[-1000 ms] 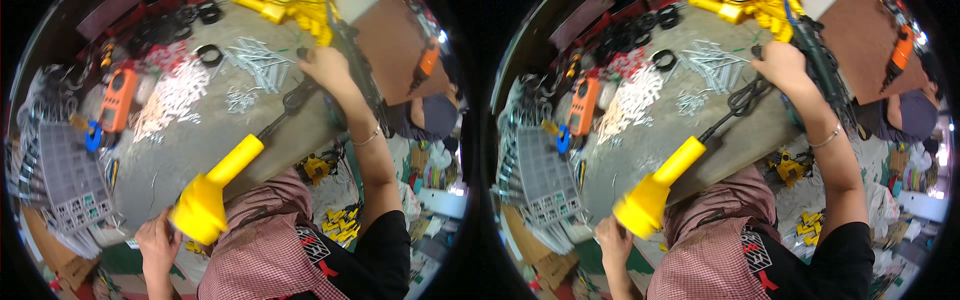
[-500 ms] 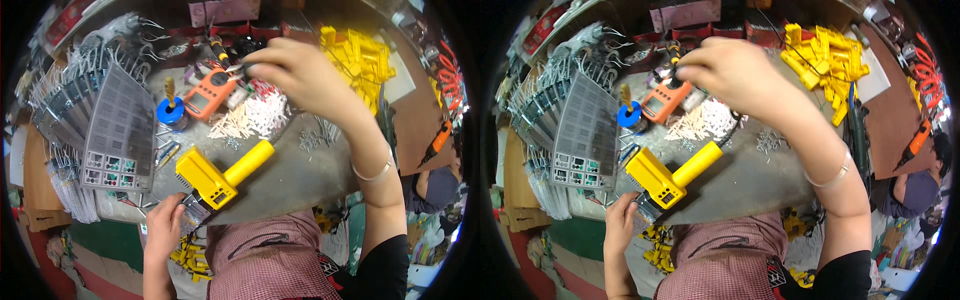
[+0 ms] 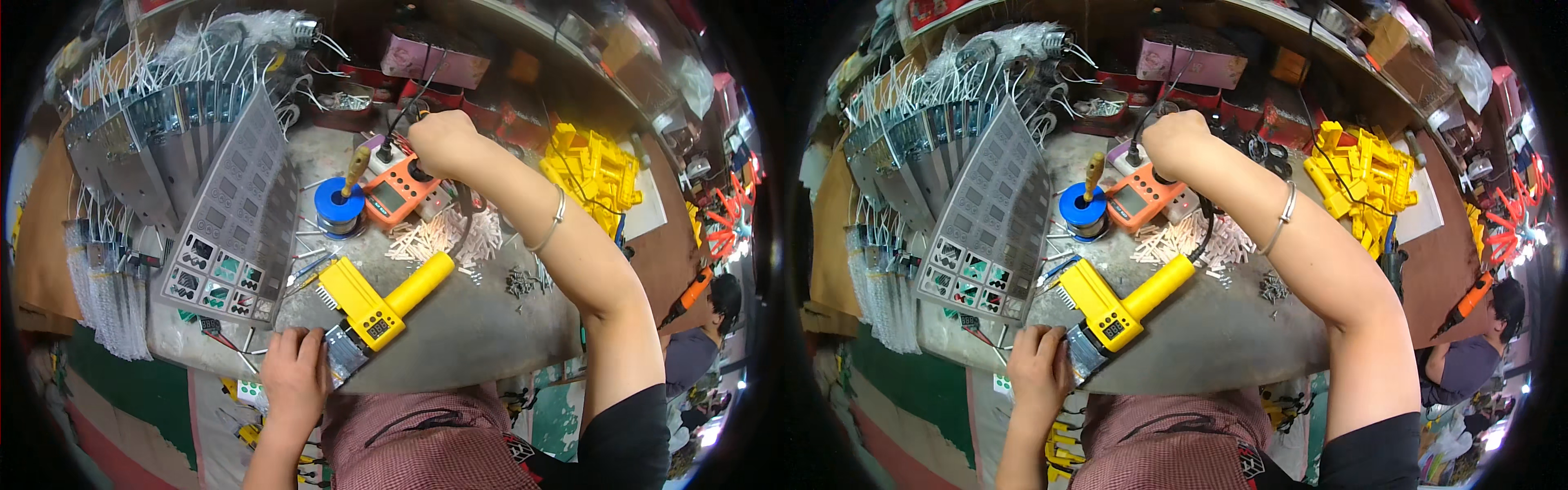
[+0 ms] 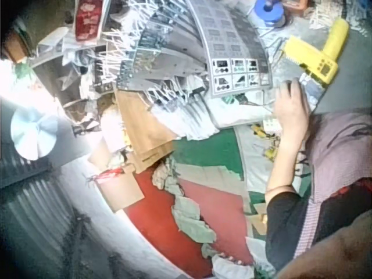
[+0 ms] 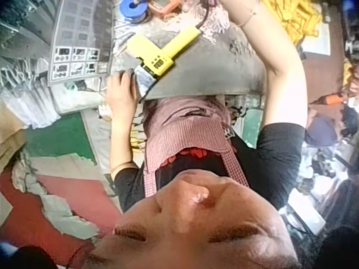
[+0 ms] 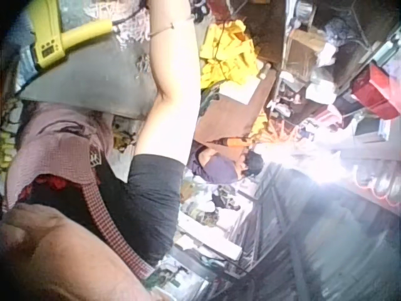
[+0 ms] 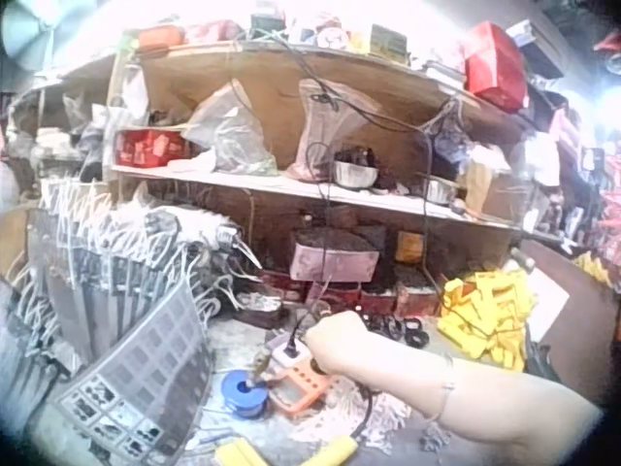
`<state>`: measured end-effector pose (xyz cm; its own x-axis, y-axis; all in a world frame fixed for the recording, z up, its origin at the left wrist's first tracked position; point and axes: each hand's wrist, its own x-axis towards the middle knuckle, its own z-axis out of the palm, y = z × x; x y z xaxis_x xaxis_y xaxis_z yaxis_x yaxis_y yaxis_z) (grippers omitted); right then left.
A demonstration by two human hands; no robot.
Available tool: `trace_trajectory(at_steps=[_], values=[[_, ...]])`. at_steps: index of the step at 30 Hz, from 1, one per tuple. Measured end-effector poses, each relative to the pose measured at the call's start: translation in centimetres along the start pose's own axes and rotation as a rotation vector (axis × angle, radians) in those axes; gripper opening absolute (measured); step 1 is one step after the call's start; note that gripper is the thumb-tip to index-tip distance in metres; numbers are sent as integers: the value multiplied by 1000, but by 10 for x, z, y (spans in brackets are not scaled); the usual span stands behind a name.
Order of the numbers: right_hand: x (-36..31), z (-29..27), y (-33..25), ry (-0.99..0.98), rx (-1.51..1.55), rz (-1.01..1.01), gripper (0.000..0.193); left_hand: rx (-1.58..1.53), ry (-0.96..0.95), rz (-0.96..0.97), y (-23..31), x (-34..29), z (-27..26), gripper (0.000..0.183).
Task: Assembling the internal wiring and yellow plastic casing of a handheld electronic tool.
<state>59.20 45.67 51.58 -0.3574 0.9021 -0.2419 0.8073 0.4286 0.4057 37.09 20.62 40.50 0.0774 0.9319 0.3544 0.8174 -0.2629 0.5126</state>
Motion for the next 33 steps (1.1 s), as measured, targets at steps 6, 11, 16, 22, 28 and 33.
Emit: trace_trajectory(at_steps=[6, 11, 16, 22, 28, 33], values=[[1, 10, 11, -36, 88, -17, 25, -74, 201, 157, -4, -2, -16, 18], [-5, 15, -4, -45, -55, -34, 22, -412, 576, -334, -44, -20, -32, 24], [-29, 17, -41, 644, -1, -213, 20, -820, 227, -574, -61, 16, -35, 42], [-72, 13, -127, 574, 925, -438, 12, -791, 53, -690, -72, 33, -33, 23], [-67, 28, -151, 314, 1148, -323, 19, -992, 217, -619, -64, 38, -19, 18], [-64, 22, -162, 222, 1204, -227, 28, -1022, 231, -570, -53, 42, -16, 17]])
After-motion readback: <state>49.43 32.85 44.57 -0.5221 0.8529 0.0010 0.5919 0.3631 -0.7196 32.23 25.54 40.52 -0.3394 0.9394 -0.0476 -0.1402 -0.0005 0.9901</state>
